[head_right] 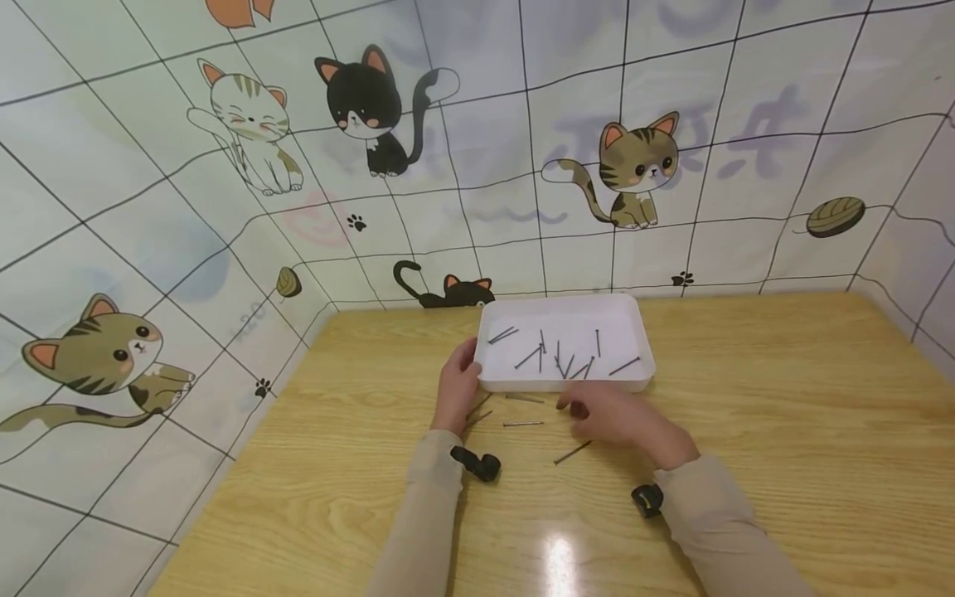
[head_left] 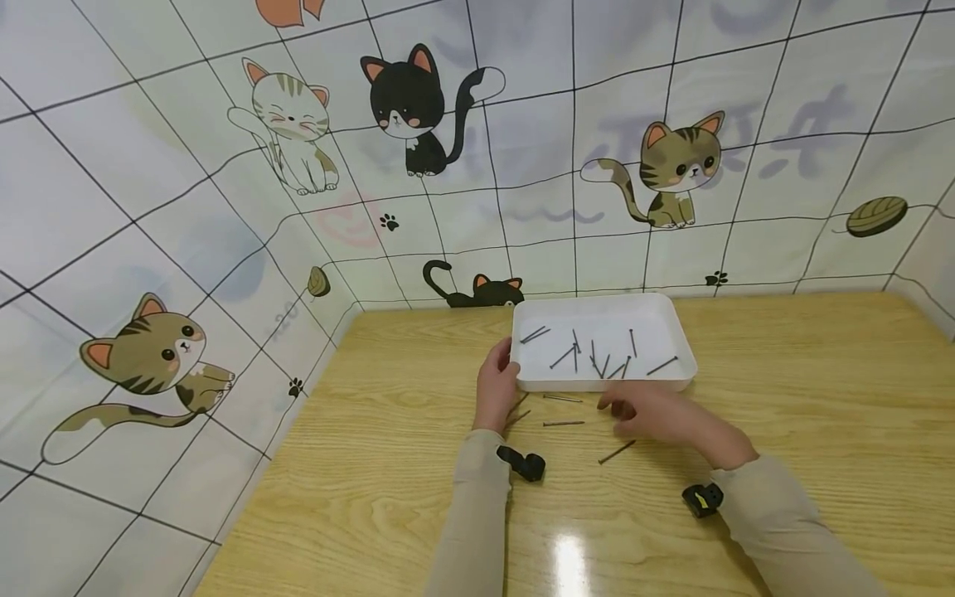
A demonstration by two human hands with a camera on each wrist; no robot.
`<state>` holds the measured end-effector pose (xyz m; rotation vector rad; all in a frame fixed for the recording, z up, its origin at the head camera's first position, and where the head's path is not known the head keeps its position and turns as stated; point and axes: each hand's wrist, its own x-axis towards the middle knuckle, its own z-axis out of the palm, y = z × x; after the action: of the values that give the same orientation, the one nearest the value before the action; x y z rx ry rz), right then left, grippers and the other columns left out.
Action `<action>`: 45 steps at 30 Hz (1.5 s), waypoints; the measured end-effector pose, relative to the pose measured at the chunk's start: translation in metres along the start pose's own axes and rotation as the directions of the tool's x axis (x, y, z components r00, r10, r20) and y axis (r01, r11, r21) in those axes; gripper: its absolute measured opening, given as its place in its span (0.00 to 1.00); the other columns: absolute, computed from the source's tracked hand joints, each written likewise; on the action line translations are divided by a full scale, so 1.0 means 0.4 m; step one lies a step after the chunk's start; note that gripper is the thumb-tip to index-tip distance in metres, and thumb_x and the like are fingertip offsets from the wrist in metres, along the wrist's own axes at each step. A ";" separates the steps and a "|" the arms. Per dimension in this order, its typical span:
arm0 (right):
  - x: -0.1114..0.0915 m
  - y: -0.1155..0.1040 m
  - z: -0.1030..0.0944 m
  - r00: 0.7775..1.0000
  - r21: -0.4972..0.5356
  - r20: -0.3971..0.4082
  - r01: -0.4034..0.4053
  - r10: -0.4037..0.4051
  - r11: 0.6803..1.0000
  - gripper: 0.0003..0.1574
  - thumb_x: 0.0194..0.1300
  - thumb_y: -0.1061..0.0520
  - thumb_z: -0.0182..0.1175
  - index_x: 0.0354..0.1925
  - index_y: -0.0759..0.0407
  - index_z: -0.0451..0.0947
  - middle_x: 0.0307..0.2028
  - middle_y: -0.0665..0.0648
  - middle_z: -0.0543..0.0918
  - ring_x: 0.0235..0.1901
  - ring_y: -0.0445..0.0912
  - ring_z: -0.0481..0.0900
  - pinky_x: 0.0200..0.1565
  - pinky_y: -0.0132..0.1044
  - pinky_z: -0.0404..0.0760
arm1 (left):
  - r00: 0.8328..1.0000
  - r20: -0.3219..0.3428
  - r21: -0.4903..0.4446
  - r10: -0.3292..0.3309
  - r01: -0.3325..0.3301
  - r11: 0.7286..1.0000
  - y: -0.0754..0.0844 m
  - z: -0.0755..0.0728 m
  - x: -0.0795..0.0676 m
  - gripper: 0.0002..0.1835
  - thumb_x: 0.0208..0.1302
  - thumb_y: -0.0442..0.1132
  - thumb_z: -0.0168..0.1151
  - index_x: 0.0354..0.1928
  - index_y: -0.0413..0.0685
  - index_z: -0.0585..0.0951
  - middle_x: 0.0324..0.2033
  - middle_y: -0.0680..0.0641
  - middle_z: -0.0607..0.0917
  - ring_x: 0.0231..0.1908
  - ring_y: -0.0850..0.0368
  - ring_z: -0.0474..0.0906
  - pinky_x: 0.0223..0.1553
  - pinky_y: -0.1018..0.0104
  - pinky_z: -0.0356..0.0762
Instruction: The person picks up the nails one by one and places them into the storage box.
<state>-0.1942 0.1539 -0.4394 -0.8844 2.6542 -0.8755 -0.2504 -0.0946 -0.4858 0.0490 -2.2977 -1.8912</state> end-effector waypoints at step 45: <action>0.029 -0.098 0.070 0.986 -0.116 0.116 0.134 -0.121 0.984 0.31 0.62 0.48 0.52 0.60 0.63 0.66 0.63 0.61 0.60 0.62 0.58 0.54 0.58 0.52 0.57 | 1.000 -0.001 0.009 -0.003 0.003 1.000 -0.001 -0.001 0.001 0.25 0.58 0.34 0.46 0.60 0.51 0.69 0.56 0.50 0.72 0.54 0.56 0.68 0.52 0.59 0.65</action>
<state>-0.1744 0.1083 -0.4386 -1.1093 2.6044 -0.6738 -0.2509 -0.0953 -0.4861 0.0548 -2.3064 -1.8822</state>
